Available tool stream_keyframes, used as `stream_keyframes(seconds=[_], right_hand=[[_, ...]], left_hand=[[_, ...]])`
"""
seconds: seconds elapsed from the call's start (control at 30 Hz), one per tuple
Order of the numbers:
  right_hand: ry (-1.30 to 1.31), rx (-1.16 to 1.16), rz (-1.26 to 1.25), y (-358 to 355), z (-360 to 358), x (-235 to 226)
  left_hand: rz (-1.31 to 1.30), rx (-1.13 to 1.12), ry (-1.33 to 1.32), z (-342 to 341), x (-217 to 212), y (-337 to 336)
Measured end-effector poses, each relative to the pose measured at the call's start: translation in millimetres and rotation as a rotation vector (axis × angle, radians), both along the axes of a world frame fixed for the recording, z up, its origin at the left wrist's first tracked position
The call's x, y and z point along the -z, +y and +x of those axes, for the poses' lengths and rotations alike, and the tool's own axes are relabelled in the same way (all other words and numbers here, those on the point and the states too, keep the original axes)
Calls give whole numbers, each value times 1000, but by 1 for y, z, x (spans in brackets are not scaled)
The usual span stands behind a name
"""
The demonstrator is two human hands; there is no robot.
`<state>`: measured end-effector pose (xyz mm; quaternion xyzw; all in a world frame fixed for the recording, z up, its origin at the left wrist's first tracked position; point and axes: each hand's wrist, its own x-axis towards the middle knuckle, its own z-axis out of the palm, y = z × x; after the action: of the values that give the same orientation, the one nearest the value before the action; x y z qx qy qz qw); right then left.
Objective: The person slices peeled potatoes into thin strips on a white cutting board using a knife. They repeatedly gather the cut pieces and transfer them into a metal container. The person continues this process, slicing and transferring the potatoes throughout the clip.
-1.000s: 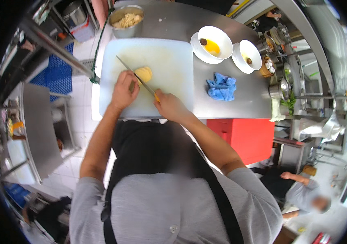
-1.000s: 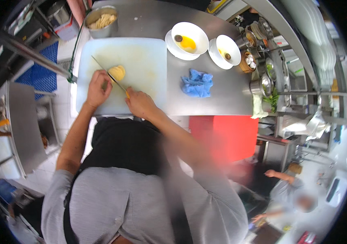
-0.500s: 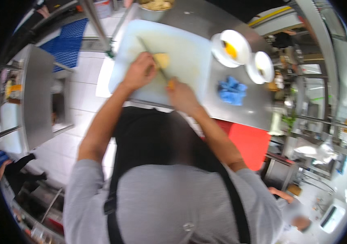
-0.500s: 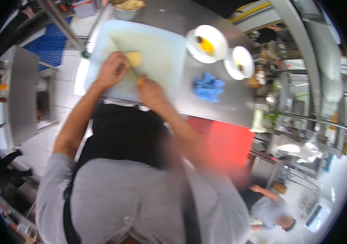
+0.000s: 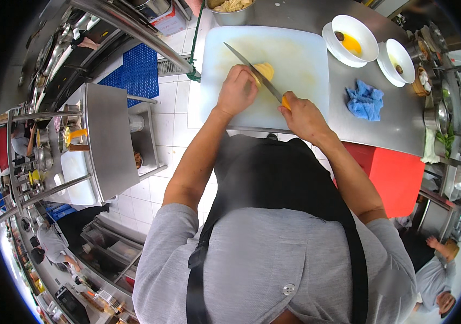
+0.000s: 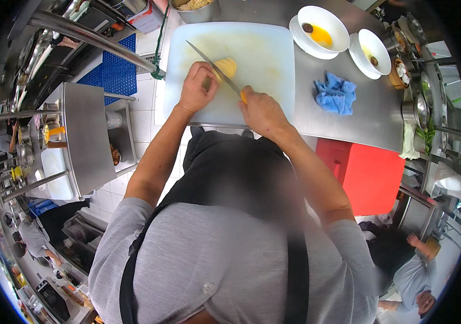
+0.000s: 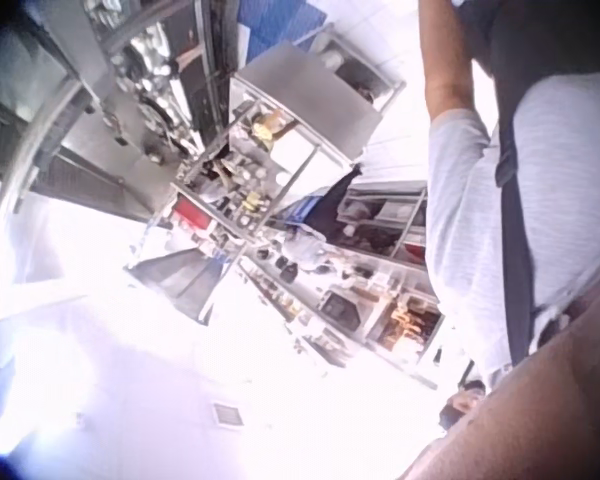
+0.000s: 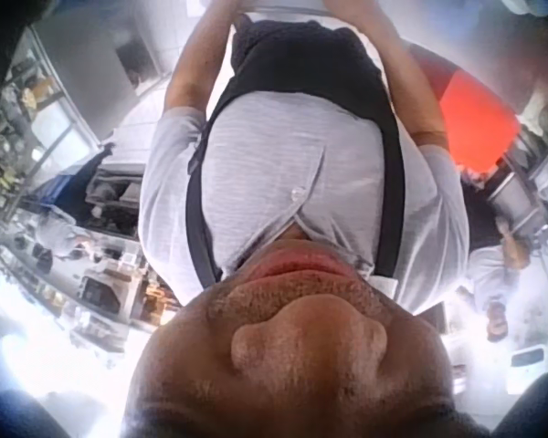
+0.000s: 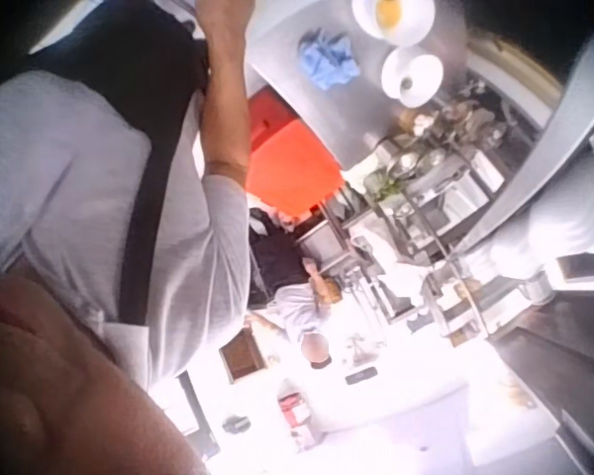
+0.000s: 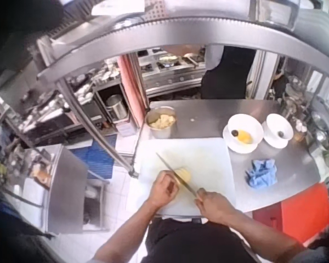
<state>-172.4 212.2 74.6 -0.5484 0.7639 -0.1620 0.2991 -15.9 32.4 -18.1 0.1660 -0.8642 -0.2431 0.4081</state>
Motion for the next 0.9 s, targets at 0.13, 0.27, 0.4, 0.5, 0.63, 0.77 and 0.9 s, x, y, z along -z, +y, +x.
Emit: stream_keyframes(seconds=[0.13,0.27,0.4,0.5,0.63,0.77,0.9], right_hand=[[3,9,-24,6,1,-12],[8,22,-20,11,3,-18],[4,28,-27,14,2,-14],[-19,29,-28,16,3,-17],[-24,24,-32,16,2,-15],[-20,30,-14,15,3,-14],[-27,18,-24,16,2,-10]], left_hand=[[-1,-6,-26,-1,0,1],[-15,-5,-34,-1,-1,0],[-11,-11,-41,-2,0,0],[-3,-21,-35,-2,2,0],[3,-19,-5,-2,4,-1],[19,-20,-4,-2,5,-2],[36,-17,5,-1,6,-2]])
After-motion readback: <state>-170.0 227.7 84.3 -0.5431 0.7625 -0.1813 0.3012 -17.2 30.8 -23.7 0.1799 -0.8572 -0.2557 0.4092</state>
